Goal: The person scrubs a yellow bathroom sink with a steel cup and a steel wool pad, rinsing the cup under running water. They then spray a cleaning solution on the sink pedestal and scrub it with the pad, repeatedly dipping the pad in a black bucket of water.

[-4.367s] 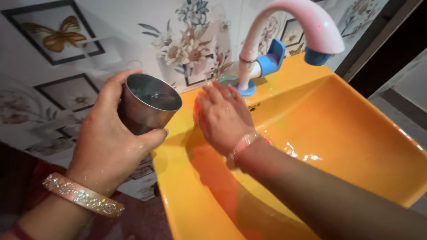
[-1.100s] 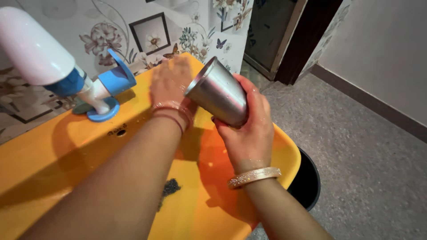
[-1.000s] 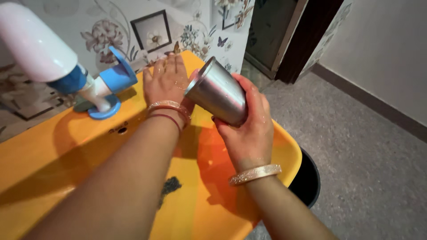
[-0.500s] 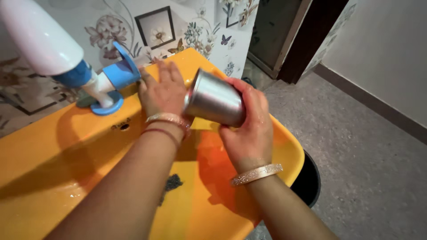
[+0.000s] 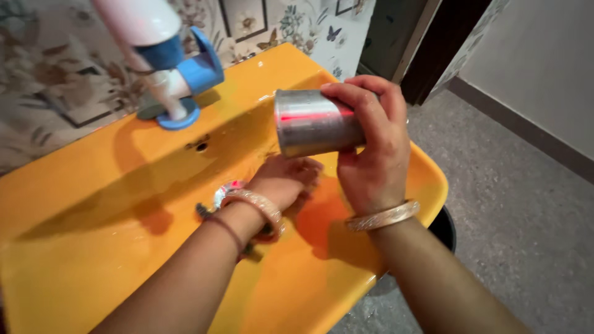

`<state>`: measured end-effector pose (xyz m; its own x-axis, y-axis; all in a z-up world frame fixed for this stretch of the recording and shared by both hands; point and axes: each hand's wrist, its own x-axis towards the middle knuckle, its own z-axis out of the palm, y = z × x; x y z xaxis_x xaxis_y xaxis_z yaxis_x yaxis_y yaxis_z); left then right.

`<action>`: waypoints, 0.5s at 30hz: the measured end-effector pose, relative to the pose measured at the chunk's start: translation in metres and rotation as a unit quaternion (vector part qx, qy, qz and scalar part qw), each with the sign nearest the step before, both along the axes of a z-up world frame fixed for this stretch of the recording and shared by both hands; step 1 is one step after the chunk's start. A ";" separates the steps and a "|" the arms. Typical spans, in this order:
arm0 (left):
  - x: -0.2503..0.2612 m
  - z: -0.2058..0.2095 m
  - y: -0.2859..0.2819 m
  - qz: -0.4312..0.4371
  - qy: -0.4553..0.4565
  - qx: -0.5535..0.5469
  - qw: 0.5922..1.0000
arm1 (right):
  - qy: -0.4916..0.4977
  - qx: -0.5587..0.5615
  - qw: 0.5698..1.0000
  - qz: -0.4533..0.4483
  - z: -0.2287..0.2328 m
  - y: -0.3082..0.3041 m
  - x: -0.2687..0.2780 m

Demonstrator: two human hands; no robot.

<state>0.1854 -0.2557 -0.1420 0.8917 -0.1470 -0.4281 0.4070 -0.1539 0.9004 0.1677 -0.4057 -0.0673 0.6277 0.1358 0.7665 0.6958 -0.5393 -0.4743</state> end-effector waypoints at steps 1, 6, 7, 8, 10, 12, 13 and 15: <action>-0.006 0.000 0.008 0.023 -0.026 -0.050 0.998 | -0.004 -0.005 1.000 0.001 0.000 0.001 0.001; -0.064 0.041 0.043 0.142 -0.127 -0.181 0.965 | 0.079 -0.012 0.995 0.062 -0.006 0.006 0.004; -0.072 0.051 0.043 0.133 -0.145 -0.189 0.962 | 0.094 -0.017 0.992 0.081 -0.008 0.008 0.005; -0.080 0.058 0.041 0.123 -0.164 -0.197 0.959 | 0.130 0.013 0.983 0.127 -0.011 0.012 0.005; -0.082 0.068 0.041 0.128 -0.169 -0.189 0.959 | 0.198 0.065 0.954 0.215 -0.017 0.016 0.007; -0.082 0.073 0.043 0.167 -0.130 -0.157 0.965 | 0.347 0.059 0.899 0.261 -0.025 0.013 0.004; -0.087 0.076 0.049 0.177 -0.152 -0.053 0.971 | 0.422 0.057 0.860 0.282 -0.030 0.015 0.001; -0.099 0.087 0.066 0.192 -0.187 0.159 0.950 | 0.378 -0.067 0.885 0.263 -0.039 0.020 0.001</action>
